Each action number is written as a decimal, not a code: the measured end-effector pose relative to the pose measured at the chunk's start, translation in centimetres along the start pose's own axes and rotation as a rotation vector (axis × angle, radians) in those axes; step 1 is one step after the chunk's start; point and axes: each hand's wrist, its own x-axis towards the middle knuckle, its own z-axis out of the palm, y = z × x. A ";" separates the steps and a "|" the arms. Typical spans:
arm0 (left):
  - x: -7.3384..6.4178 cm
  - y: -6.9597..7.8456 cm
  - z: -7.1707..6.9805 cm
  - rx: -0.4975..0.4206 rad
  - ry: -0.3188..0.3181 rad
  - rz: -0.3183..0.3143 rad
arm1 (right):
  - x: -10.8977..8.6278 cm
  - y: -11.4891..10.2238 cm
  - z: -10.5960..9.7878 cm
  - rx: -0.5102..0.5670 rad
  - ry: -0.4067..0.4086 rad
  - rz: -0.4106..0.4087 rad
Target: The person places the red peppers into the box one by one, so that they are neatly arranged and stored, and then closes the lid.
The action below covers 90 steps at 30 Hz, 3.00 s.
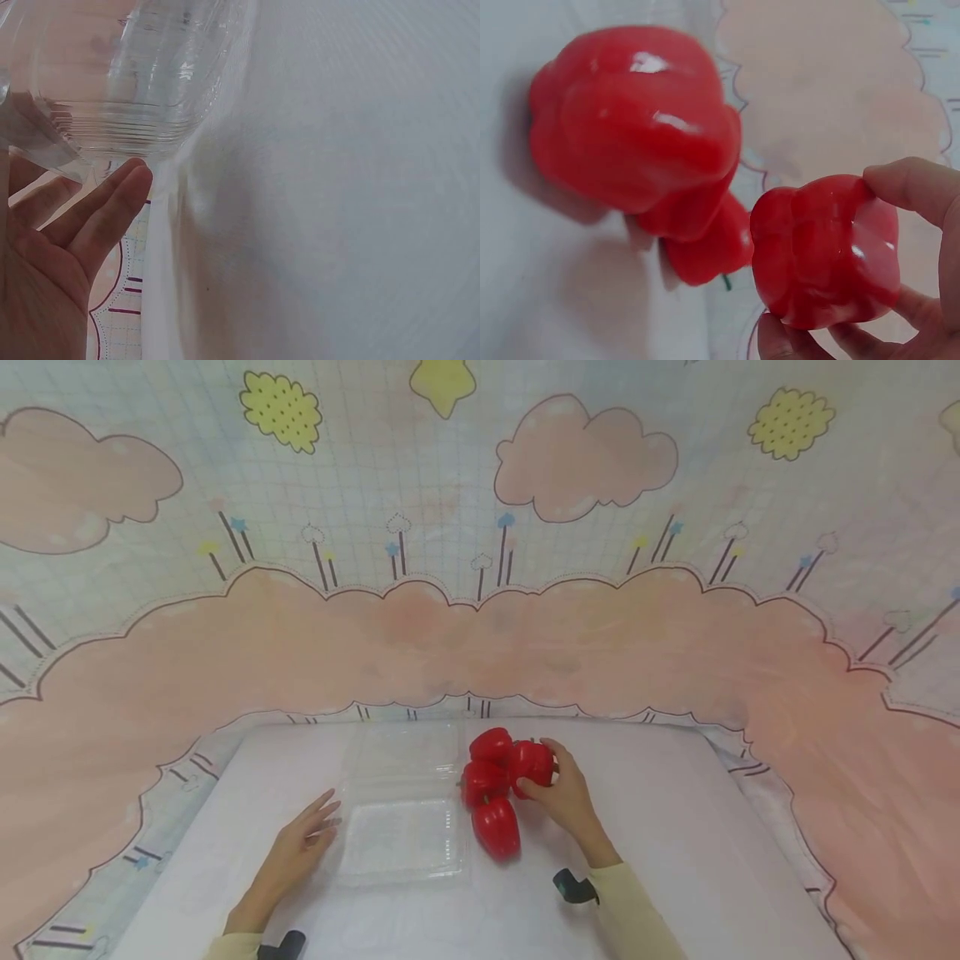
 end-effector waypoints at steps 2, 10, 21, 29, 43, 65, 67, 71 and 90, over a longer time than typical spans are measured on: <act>0.0 0.0 0.0 0.000 0.000 -0.004 | -0.2 -0.4 0.0 0.016 -0.010 -0.008; -0.1 -0.1 0.1 -0.010 0.004 -0.005 | -0.8 -2.0 0.3 0.069 -0.050 -0.054; -0.1 0.1 0.0 -0.009 0.004 -0.003 | -1.7 -4.0 1.2 0.101 -0.095 -0.099; -0.1 0.3 0.0 -0.002 0.003 -0.011 | -2.2 -5.3 1.8 0.082 -0.134 -0.103; -0.3 0.2 0.1 -0.011 0.007 -0.016 | -2.8 -6.2 3.5 0.099 -0.175 -0.168; -0.3 0.4 -0.1 0.009 -0.002 -0.018 | -2.3 -6.5 8.6 0.116 -0.300 -0.133; -0.3 0.4 -0.1 0.010 0.000 -0.015 | -2.3 -6.7 8.9 0.123 -0.310 -0.143; -0.4 0.4 0.0 0.010 0.010 0.007 | -2.2 -6.9 9.8 0.142 -0.335 -0.149; -0.4 0.5 0.0 0.012 0.010 -0.004 | -1.9 -8.1 13.9 0.096 -0.399 -0.157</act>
